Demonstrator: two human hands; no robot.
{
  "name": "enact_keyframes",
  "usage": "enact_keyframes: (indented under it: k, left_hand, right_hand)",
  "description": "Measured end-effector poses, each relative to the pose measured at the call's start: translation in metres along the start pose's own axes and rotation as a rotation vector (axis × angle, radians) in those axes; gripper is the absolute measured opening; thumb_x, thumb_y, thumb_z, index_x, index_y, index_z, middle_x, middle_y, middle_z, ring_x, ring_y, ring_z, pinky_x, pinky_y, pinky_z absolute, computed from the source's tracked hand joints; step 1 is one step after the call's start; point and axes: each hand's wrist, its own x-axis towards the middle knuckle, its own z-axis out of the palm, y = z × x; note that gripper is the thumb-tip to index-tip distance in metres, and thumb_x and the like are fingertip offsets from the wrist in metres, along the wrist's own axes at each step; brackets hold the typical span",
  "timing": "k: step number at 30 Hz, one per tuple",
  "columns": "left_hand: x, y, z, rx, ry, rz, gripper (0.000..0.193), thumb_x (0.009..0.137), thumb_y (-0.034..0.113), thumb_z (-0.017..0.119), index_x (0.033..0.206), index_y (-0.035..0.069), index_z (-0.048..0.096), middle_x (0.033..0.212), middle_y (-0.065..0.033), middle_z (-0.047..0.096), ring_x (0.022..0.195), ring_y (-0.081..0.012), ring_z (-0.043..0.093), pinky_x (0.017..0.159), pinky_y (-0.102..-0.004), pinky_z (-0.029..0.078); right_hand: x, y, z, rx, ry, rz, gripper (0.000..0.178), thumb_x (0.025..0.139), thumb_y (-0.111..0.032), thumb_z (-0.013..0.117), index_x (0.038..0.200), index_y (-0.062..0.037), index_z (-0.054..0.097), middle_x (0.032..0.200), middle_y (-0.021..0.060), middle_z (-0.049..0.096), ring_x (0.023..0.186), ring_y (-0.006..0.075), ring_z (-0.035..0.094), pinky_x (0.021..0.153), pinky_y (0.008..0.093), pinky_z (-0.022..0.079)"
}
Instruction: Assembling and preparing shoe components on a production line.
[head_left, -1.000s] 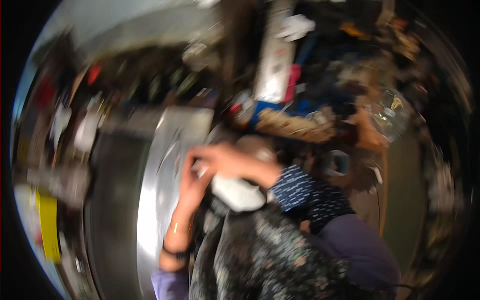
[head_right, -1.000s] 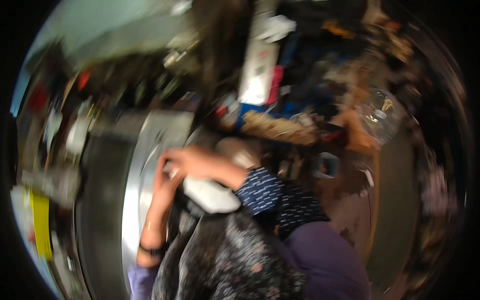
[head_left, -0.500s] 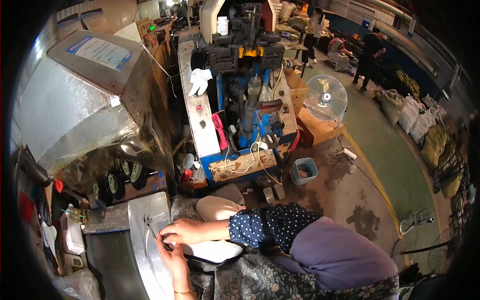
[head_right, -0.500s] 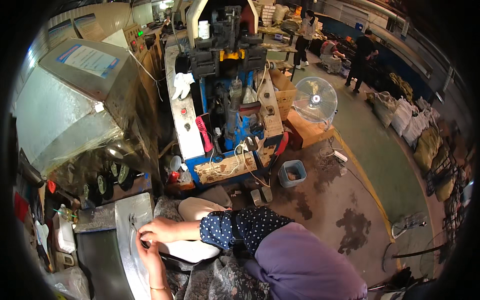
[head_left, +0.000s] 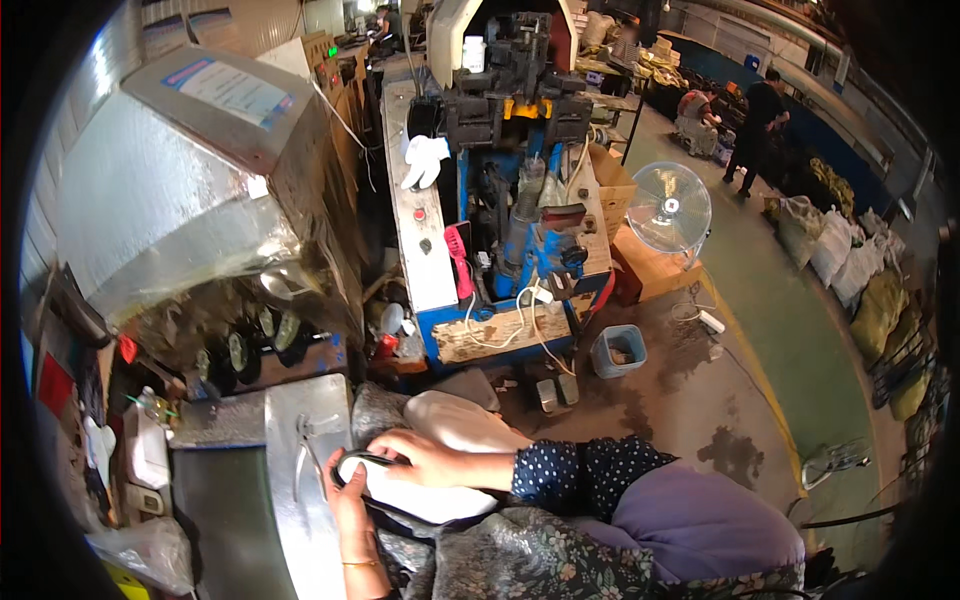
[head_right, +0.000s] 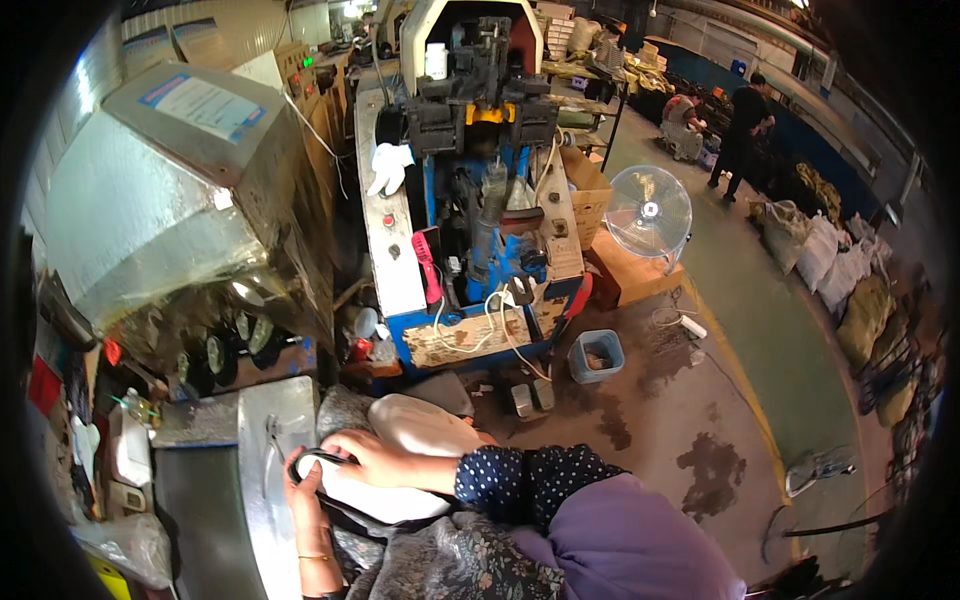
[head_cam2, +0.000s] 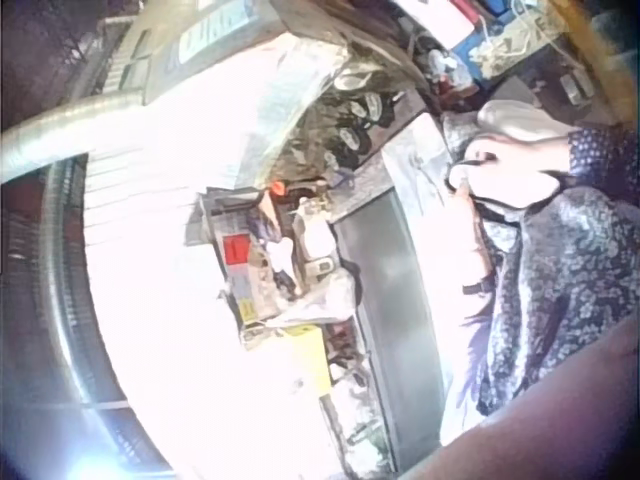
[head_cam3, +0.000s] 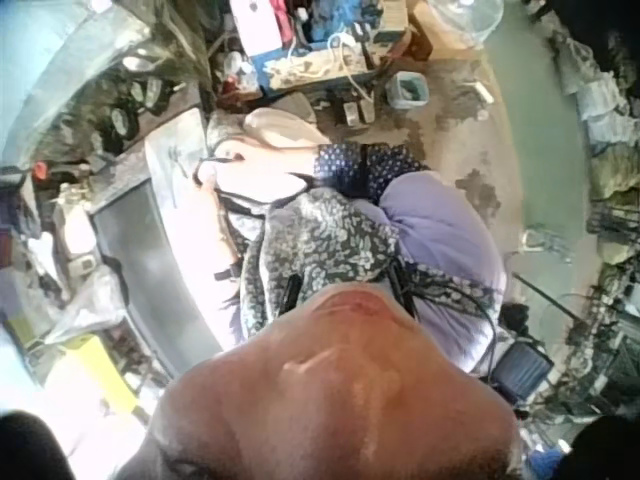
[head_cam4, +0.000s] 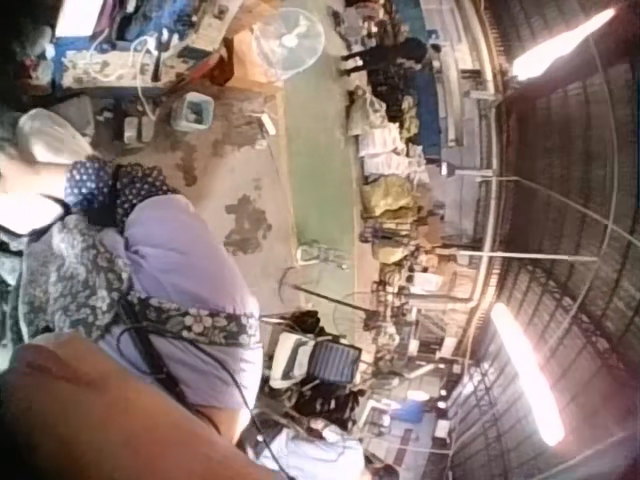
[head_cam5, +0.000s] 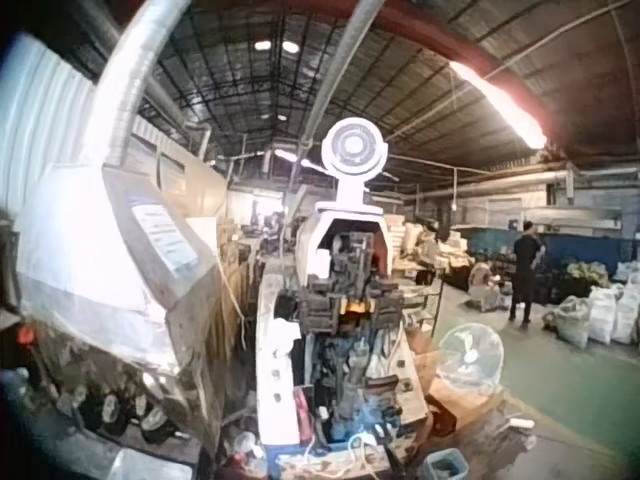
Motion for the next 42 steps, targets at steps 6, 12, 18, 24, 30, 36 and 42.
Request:
enact_keyframes:
  k: [6, 12, 18, 24, 30, 36, 42]
  left_hand:
    - [0.016, -0.001, -0.006, 0.150, 0.016, 0.004, 0.041, 0.084, 0.001, 0.067, 0.124, 0.003, 0.057, 0.104, -0.0055, 0.062, 0.091, -0.0155, 0.059, 0.082, -0.0259, 0.048]
    - [0.017, 0.000, -0.002, 0.075, -0.075, -0.019, 0.043, 0.081, 0.000, 0.069, 0.122, 0.003, 0.058, 0.108, -0.0068, 0.061, 0.094, -0.0175, 0.059, 0.085, -0.0281, 0.048]
    - [0.010, -0.013, -0.010, -0.020, -0.099, -0.051, 0.045, 0.081, 0.002, 0.068, 0.125, 0.003, 0.056, 0.108, -0.0082, 0.062, 0.094, -0.0198, 0.060, 0.087, -0.0303, 0.049]
    - [0.020, -0.002, 0.004, 0.256, 0.055, -0.126, 0.047, 0.082, -0.003, 0.065, 0.126, 0.001, 0.053, 0.112, -0.0076, 0.060, 0.097, -0.0177, 0.058, 0.090, -0.0298, 0.046]
    - [0.027, -0.004, 0.012, 0.287, -0.028, -0.080, 0.049, 0.087, 0.009, 0.067, 0.130, -0.002, 0.046, 0.104, -0.0132, 0.064, 0.090, -0.0201, 0.063, 0.077, -0.0318, 0.053]
    - [0.034, -0.009, -0.001, -0.431, -0.202, -0.253, 0.046, 0.092, 0.023, 0.060, 0.129, -0.002, 0.053, 0.117, -0.0110, 0.064, 0.110, -0.0236, 0.059, 0.100, -0.0362, 0.043]
    - [-0.001, -0.015, 0.015, 0.848, 0.355, -0.095, 0.055, 0.103, 0.038, 0.033, 0.104, -0.004, 0.068, 0.102, -0.0248, 0.068, 0.103, -0.0339, 0.065, 0.090, -0.0407, 0.050]
  right_hand:
    - [-0.012, 0.004, 0.006, -0.421, 0.010, -0.027, 0.063, 0.087, -0.013, 0.067, 0.142, -0.0064, 0.037, 0.140, 0.0182, 0.037, 0.129, 0.0365, 0.041, 0.106, 0.0444, 0.039]
    - [0.008, 0.030, -0.023, -0.172, -0.120, 0.215, 0.021, 0.094, -0.018, 0.060, 0.103, 0.0004, 0.066, 0.088, 0.0196, 0.069, 0.080, 0.0310, 0.067, 0.073, 0.0389, 0.051]
    - [-0.004, 0.027, -0.008, -0.155, -0.075, 0.607, 0.052, 0.102, -0.042, 0.035, 0.119, -0.0020, 0.063, 0.107, 0.0202, 0.067, 0.101, 0.0309, 0.061, 0.093, 0.0409, 0.044]
    - [0.001, 0.042, 0.012, -0.297, -0.362, 0.329, 0.044, 0.101, -0.042, 0.035, 0.110, -0.0067, 0.059, 0.092, 0.0211, 0.067, 0.083, 0.0338, 0.065, 0.078, 0.0454, 0.050]
    - [0.003, 0.038, -0.014, -0.252, -0.453, 0.684, 0.045, 0.099, -0.038, 0.048, 0.132, -0.0071, 0.044, 0.096, 0.0189, 0.067, 0.083, 0.0233, 0.067, 0.075, 0.0416, 0.051]
    - [-0.035, 0.015, -0.014, 0.341, -0.296, 0.688, 0.081, 0.098, -0.023, 0.059, 0.152, 0.0039, 0.006, 0.154, 0.0178, 0.026, 0.132, 0.0202, 0.042, 0.104, 0.0277, 0.041]
    - [-0.026, 0.014, 0.017, 0.284, -0.247, 0.596, 0.096, 0.096, -0.041, 0.057, 0.147, 0.0134, -0.005, 0.152, 0.0318, 0.021, 0.143, 0.0330, 0.026, 0.114, 0.0347, 0.028]
